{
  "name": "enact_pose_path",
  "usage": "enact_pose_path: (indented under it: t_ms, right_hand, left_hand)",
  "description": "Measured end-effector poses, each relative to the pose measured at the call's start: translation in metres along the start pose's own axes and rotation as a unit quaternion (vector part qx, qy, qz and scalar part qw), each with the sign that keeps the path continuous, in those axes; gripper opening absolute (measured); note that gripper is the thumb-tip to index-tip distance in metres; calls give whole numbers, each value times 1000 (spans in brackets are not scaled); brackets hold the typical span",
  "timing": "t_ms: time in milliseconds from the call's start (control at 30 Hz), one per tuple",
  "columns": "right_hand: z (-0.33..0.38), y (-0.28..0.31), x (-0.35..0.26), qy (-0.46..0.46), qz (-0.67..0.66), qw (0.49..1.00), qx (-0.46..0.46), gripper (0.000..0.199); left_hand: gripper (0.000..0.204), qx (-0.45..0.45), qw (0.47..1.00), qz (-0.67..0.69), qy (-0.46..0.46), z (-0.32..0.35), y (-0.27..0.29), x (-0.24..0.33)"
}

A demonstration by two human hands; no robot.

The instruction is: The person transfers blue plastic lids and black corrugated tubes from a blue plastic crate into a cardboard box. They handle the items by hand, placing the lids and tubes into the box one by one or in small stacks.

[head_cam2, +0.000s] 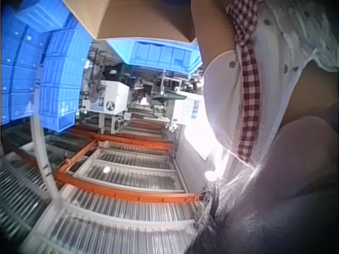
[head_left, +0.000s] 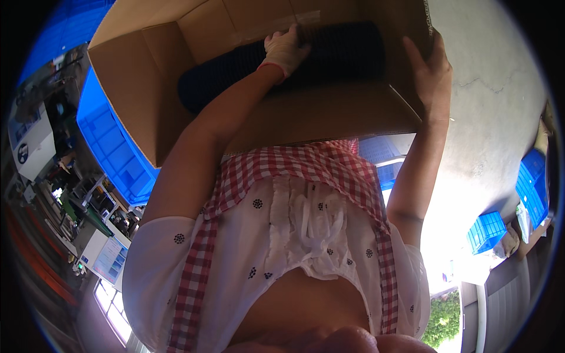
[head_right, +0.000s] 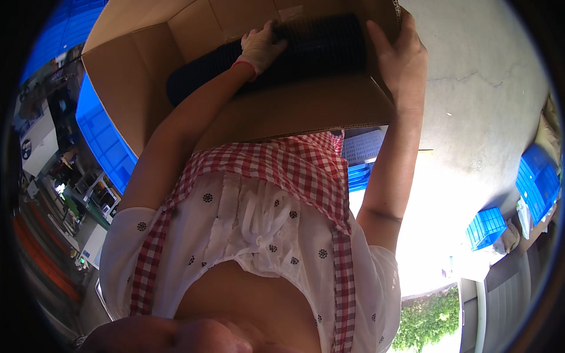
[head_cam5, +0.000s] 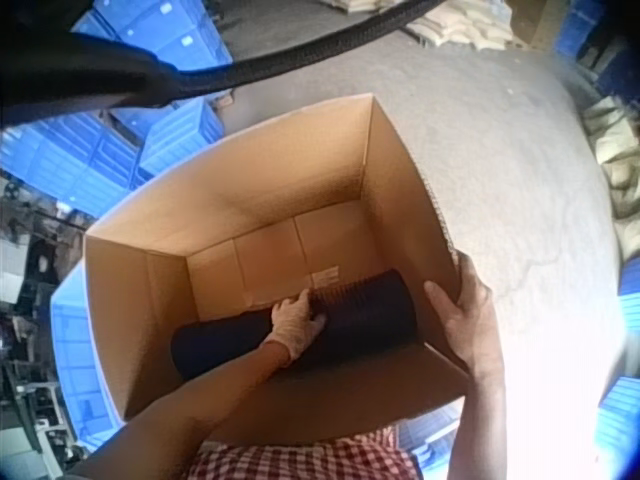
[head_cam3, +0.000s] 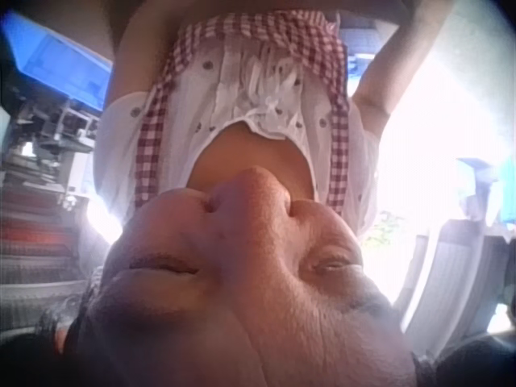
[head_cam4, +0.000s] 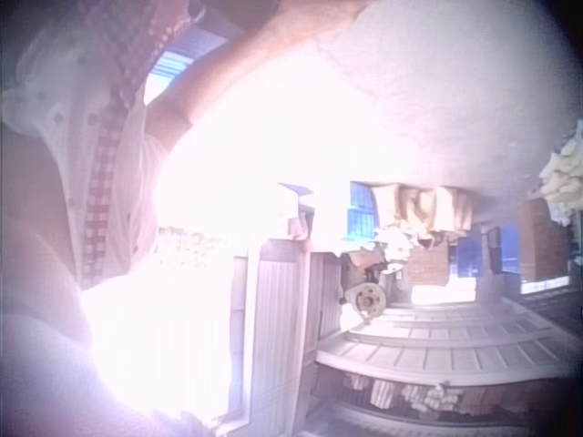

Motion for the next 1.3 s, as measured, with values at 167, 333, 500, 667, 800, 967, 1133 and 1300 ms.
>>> enact_pose_path:
  t_ms: [167,333,500,667,800,967,1133,1300]
  right_hand:
    - [1,-1,-2,0,-30,1000,6,52]
    - [2,-7,-2,16,-16,1000,5,55]
    - [3,-6,2,20,2,1000,11,58]
    - [4,-9,2,39,-1,999,18,57]
    - [4,-10,2,35,-13,999,16,56]
    - [5,-12,1,46,-7,999,23,55]
    - [6,-11,-15,62,-10,997,45,46]
    - [4,-2,-32,68,-71,994,40,47]
  left_hand:
    - [62,75,993,-52,-68,2,8,18]
    - [65,89,967,-51,-235,3,-3,16]
    - [65,50,964,-96,-243,-1,3,28]
    - [66,15,967,-120,-222,-4,10,33]
    - [63,1,975,-103,-194,-12,3,31]
    - [59,-23,994,-1,-105,-19,1,33]
    - [58,10,998,-8,-63,-17,-2,31]
    - [57,61,994,6,-96,-16,-2,35]
Point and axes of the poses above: each hand's wrist, its own z-axis away from the middle knuckle, its own y-axis out of the back of the hand, x = y × z, the point moved 5 cm from there along -z, towards the middle knuckle, and after that the axes turned 12 degrees about y, right-handed, at the moved point
